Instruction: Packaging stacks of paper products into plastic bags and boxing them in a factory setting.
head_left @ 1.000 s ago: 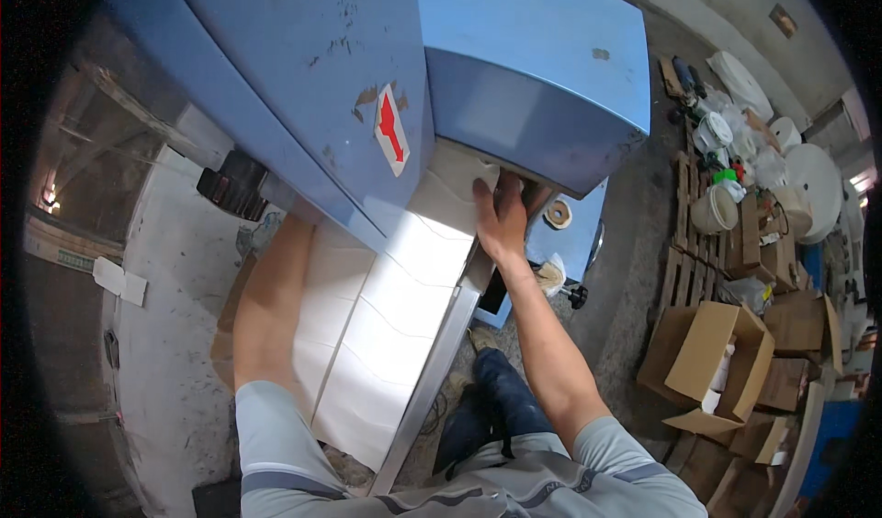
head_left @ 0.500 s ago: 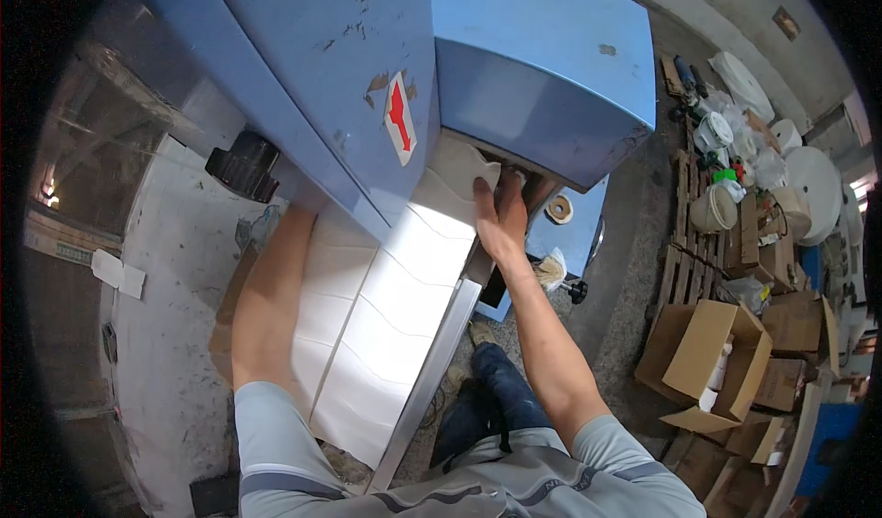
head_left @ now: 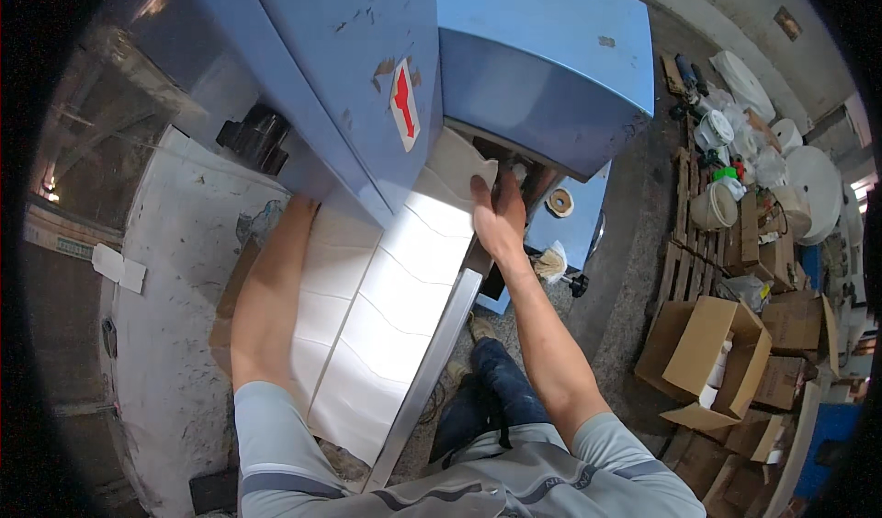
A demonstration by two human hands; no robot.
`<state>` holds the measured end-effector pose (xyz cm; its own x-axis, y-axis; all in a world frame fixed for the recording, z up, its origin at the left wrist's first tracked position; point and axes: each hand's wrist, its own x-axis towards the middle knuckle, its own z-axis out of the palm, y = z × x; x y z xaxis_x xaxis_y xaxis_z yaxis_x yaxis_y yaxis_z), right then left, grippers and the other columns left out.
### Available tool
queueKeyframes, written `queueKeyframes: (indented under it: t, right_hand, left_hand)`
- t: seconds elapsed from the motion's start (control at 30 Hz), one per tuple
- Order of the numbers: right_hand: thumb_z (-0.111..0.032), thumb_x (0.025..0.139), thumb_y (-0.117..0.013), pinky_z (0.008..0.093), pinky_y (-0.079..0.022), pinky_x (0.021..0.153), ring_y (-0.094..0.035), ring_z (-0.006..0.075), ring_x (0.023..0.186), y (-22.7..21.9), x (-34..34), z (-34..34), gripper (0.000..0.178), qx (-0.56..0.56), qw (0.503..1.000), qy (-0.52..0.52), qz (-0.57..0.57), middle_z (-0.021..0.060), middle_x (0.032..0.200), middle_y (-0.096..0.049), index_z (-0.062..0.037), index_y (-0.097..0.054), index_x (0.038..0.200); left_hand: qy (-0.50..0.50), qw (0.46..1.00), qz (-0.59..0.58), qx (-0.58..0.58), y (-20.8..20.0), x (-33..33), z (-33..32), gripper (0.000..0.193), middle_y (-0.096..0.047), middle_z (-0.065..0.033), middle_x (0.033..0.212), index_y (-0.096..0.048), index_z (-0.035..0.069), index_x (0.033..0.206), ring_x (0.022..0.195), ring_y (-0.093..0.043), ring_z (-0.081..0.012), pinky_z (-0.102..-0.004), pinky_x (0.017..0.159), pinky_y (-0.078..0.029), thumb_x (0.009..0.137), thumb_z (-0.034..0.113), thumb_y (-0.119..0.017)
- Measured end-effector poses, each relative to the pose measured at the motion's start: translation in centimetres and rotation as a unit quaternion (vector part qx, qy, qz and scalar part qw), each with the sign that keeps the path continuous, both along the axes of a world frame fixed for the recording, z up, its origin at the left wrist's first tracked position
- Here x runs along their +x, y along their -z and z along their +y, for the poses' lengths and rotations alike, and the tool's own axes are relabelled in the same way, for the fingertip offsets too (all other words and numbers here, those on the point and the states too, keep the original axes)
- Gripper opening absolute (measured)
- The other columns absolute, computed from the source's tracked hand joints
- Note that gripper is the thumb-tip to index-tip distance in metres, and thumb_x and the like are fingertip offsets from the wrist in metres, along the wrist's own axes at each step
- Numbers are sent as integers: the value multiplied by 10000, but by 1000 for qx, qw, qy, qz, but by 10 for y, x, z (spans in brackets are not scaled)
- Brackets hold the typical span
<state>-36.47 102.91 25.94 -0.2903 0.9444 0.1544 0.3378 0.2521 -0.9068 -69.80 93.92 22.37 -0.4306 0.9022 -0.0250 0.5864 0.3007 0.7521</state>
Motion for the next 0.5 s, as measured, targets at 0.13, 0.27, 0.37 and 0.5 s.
queueKeyframes:
  t: [0.13,0.27,0.37,0.5]
  right_hand:
    - [-343,930,-581,406,-415,1000,-551,377,1199,7,-2,0,577,7,1000,7,9,253,1276,-572,18,-462,1364]
    - [-380,922,-545,470,-417,989,-523,455,1163,-2,1,-7,570,23,999,-20,27,286,1233,-558,37,-485,1306]
    - [-363,919,-546,473,-427,966,-533,452,1135,-8,2,-11,525,25,999,-22,40,278,1203,-569,26,-512,1270]
    - [-341,908,-549,483,-436,926,-547,454,1069,-6,2,-12,452,54,997,-28,54,273,1129,-582,17,-555,1183]
  left_hand:
    - [0,1000,1,3,-1,-4,-3,504,-455,-170,1444,-470,41,1403,1344,-398,-294,-373,1114,-306,994,335,-492]
    - [0,1000,2,6,0,-4,-6,507,-449,-169,1450,-466,42,1407,1350,-392,-294,-373,1117,-302,994,334,-492]
    - [0,1000,3,8,1,-4,-6,509,-444,-168,1455,-463,43,1410,1354,-388,-294,-373,1119,-299,993,334,-493]
    - [0,1000,4,11,0,-5,-10,512,-438,-167,1462,-459,44,1414,1360,-382,-295,-373,1122,-296,993,334,-494]
